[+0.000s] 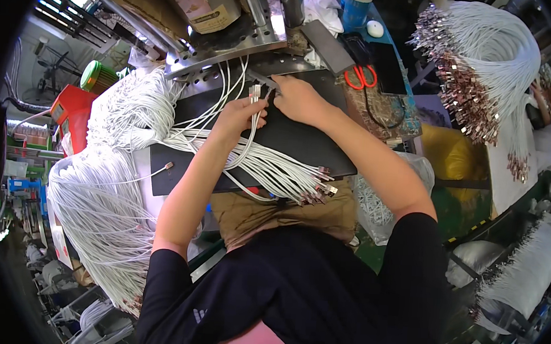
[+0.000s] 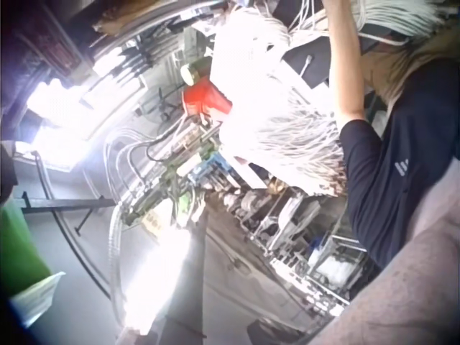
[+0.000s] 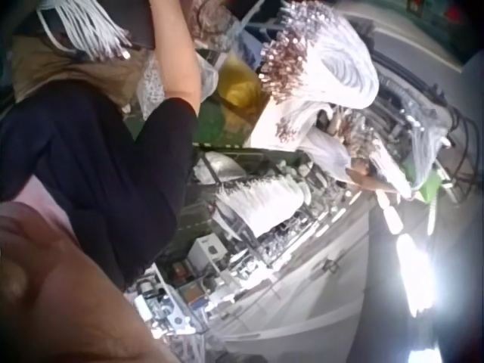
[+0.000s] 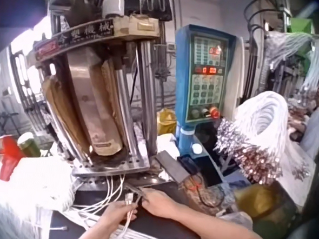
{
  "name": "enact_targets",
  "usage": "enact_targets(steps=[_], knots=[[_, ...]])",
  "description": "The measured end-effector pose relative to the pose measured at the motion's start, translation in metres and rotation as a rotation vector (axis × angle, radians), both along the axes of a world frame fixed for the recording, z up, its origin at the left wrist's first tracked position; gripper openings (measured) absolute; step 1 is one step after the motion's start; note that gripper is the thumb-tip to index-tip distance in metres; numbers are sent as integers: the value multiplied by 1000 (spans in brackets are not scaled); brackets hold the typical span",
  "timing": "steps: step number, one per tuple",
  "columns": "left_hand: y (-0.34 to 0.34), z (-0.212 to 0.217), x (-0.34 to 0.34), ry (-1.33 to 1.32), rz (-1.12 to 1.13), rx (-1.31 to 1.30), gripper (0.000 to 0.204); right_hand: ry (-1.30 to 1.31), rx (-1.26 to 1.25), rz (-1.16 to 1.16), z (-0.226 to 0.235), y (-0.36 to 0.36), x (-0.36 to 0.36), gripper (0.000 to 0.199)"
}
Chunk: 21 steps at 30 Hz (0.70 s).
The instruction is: Organizing and feeding bundles of white wires into a specialized wire-processing machine at a manual assembly station.
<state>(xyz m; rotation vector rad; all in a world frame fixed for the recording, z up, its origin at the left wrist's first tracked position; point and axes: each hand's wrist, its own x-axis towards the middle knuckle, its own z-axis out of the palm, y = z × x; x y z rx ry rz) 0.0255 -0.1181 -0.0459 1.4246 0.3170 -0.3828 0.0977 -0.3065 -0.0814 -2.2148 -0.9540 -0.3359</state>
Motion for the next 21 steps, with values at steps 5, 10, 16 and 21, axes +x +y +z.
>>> enact_targets(steps=[5, 10, 16, 21], knots=[[-7, -7, -3, -66, -93, 158, 24, 1265, 448, -98, 18, -18, 5, 39], [-11, -5, 4, -57, -135, 188, 24, 951, 406, -177, 10, -3, -12, 37], [-28, 8, 3, -60, -52, -12, 24, 513, 248, -178, 20, -8, -22, 38], [-6, -8, 3, -36, 14, -15, 25, 656, 285, -173, 7, -20, 0, 42]])
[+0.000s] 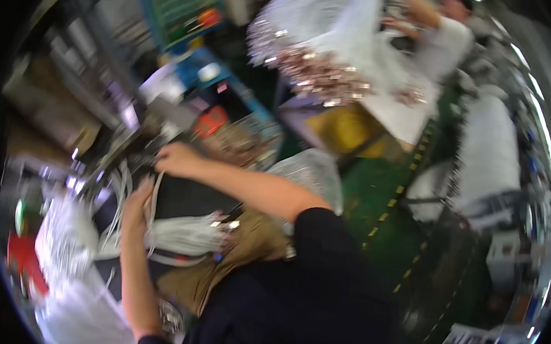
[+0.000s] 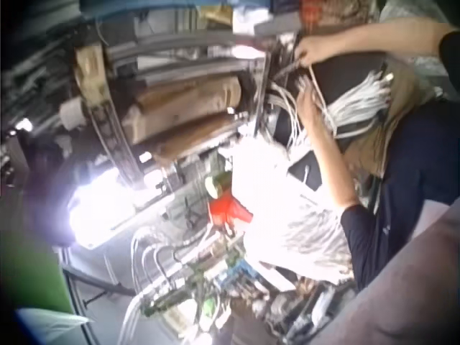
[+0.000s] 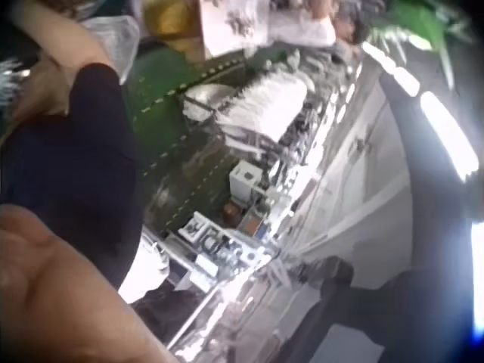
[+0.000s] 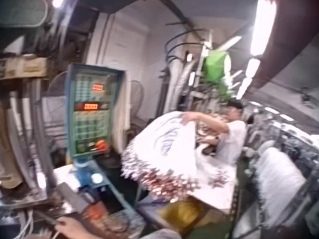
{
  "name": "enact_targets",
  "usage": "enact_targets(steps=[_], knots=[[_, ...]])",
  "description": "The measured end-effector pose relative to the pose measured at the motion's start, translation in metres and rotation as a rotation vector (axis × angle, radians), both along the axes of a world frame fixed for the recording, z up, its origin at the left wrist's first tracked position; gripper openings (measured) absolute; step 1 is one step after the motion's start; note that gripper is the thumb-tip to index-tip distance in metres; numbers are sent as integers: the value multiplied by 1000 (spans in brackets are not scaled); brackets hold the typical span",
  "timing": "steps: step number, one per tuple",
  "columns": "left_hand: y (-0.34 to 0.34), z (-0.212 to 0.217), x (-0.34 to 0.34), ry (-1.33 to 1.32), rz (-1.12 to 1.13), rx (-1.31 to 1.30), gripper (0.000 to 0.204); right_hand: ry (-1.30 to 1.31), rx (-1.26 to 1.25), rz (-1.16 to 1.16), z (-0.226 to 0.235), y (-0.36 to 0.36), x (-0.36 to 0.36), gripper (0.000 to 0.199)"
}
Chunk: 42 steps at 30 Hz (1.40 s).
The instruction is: Organizing and feeding bundles of white wires into a specialized wire-processing machine at a manual assembly station.
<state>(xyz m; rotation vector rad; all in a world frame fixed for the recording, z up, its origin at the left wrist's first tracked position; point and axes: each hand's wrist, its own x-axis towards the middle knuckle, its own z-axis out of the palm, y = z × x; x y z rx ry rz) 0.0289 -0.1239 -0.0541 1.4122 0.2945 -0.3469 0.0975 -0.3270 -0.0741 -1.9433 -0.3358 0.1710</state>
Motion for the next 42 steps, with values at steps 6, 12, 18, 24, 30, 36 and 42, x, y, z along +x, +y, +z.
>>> enact_targets(steps=[6, 12, 18, 24, 30, 36, 42], knots=[[17, -13, 14, 89, -176, 87, 23, -147, -67, 44, -10, 8, -10, 42], [-2, 5, 11, 43, -100, 26, 24, -125, -63, 83, 5, 6, -15, 43], [17, -4, 11, 20, -17, 0, 22, -76, -151, 112, 12, -6, -8, 52], [22, 2, 15, 101, -137, 89, 23, -102, -122, 114, 12, -14, -11, 64], [13, 4, 14, 95, -153, 110, 24, -148, -193, 186, 12, -12, -12, 65], [19, 3, 15, 104, -214, 94, 24, -95, -146, 182, 11, -17, -10, 65], [12, 2, 11, 92, -211, 85, 23, -78, -183, 237, 20, -20, -16, 63]])
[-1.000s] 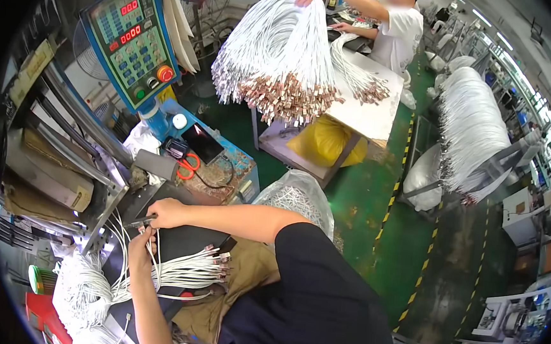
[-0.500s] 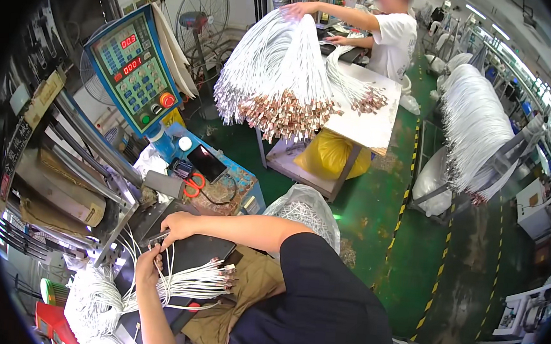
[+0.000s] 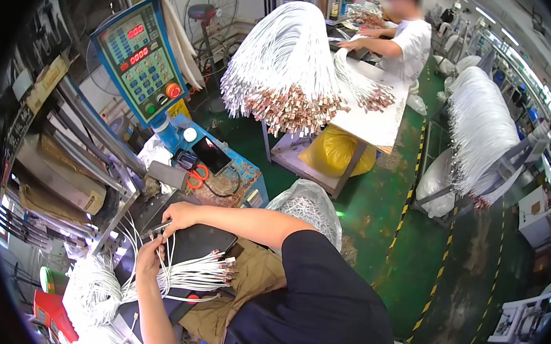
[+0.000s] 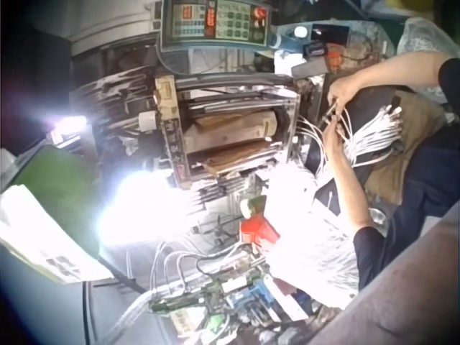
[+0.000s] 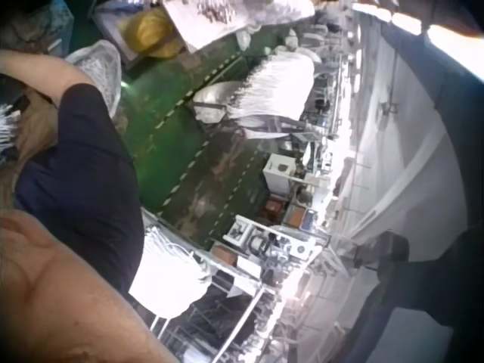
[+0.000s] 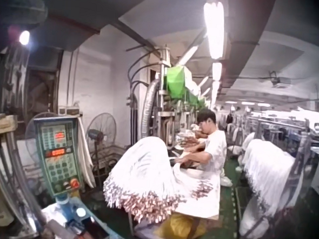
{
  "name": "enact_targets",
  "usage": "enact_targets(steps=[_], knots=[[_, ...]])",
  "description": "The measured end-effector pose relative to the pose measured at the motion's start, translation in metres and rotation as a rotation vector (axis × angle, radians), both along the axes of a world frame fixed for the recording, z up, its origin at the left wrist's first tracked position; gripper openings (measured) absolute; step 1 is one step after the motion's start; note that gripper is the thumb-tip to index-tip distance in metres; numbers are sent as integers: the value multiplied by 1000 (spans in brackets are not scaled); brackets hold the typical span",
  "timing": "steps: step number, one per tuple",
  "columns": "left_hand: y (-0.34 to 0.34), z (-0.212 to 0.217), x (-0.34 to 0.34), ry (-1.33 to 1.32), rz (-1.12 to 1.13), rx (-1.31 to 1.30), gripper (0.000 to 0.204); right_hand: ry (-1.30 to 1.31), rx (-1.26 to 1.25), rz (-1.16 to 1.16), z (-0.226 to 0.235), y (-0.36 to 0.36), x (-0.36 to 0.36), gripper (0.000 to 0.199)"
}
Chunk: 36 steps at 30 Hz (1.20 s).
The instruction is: Organizing and feeding bundles of white wires into a specialized wire-processing machine at a manual assembly station.
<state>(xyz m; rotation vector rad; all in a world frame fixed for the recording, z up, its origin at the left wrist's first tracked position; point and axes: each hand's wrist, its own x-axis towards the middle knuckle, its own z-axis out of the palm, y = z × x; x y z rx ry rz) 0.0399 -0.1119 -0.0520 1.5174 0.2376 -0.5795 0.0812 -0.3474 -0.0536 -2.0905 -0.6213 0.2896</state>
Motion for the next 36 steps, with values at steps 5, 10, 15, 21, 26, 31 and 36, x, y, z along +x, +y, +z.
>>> enact_targets(steps=[5, 10, 15, 21, 26, 31, 36], knots=[[4, -3, -8, -33, 67, -37, 24, -78, 2, 23, -8, 12, 4, 62], [25, -12, -5, -110, 53, -10, 24, 7, -27, -135, 1, -1, 5, 59], [13, -1, -2, -79, 59, 29, 28, 69, 64, 20, 10, -12, 14, 48], [10, 11, -15, -58, 51, 157, 28, 262, 108, 39, 3, -3, 3, 49], [8, 4, -16, -133, 28, 184, 27, 239, 72, 13, 2, -3, 4, 49], [14, 3, -15, -148, -14, 204, 28, 279, 24, 11, 11, -1, 3, 41], [18, 3, -15, -154, -56, 175, 30, 279, 26, 2, 10, -1, 0, 41]])
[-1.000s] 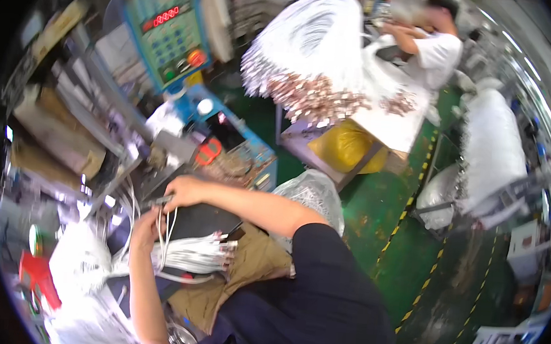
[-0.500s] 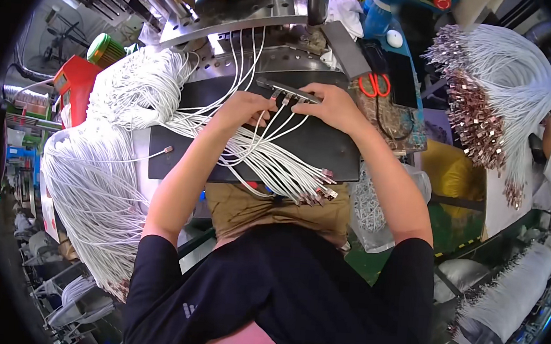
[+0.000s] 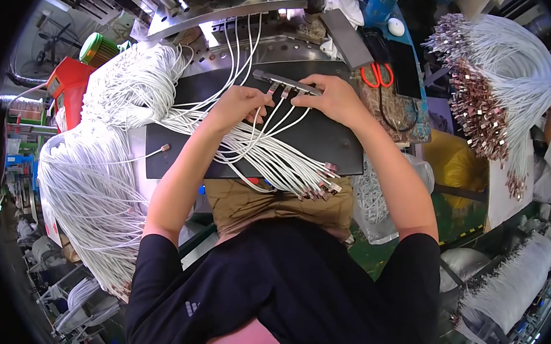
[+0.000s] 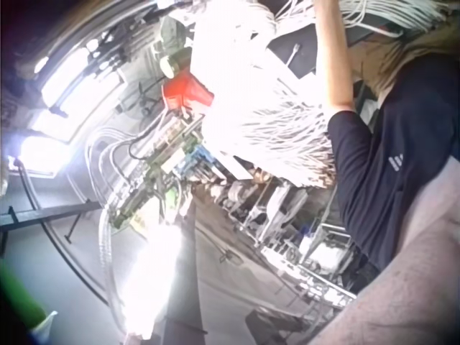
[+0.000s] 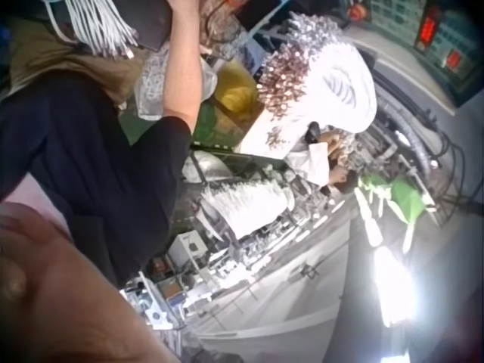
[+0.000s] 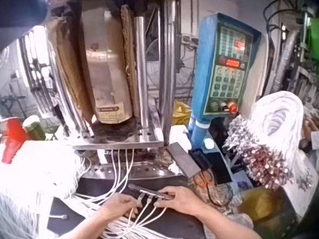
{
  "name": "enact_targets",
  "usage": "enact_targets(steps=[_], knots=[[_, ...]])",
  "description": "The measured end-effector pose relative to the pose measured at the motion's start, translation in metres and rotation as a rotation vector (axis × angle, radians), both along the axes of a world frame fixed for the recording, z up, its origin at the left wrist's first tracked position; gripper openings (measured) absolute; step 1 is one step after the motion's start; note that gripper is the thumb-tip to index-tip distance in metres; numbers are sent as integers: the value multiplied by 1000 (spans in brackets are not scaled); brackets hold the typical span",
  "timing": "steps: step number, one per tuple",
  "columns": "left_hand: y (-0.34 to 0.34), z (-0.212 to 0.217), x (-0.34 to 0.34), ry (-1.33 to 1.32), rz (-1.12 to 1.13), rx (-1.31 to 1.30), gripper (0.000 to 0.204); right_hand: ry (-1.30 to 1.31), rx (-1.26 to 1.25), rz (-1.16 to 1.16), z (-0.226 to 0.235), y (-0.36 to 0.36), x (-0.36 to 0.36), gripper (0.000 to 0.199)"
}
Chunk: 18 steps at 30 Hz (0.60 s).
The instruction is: Organizing and feeding bundles of white wires into a specialized wire-processing machine at a manual assembly station.
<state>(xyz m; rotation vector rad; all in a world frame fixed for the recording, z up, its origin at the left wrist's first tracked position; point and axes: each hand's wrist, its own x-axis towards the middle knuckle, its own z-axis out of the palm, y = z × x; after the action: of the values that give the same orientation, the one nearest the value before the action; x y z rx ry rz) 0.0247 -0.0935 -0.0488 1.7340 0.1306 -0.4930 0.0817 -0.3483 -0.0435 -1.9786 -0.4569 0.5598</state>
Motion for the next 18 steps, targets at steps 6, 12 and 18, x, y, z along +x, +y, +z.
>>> enact_targets(steps=[6, 12, 18], knots=[[-4, 9, -11, 26, 18, -19, 28, 42, 91, -94, -3, -1, 3, 49], [2, 1, -4, 72, -32, -91, 33, -3, -12, 15, -1, -3, -4, 39], [-11, 12, -1, 132, 18, -114, 34, -23, -28, 14, 2, -2, -5, 39]])
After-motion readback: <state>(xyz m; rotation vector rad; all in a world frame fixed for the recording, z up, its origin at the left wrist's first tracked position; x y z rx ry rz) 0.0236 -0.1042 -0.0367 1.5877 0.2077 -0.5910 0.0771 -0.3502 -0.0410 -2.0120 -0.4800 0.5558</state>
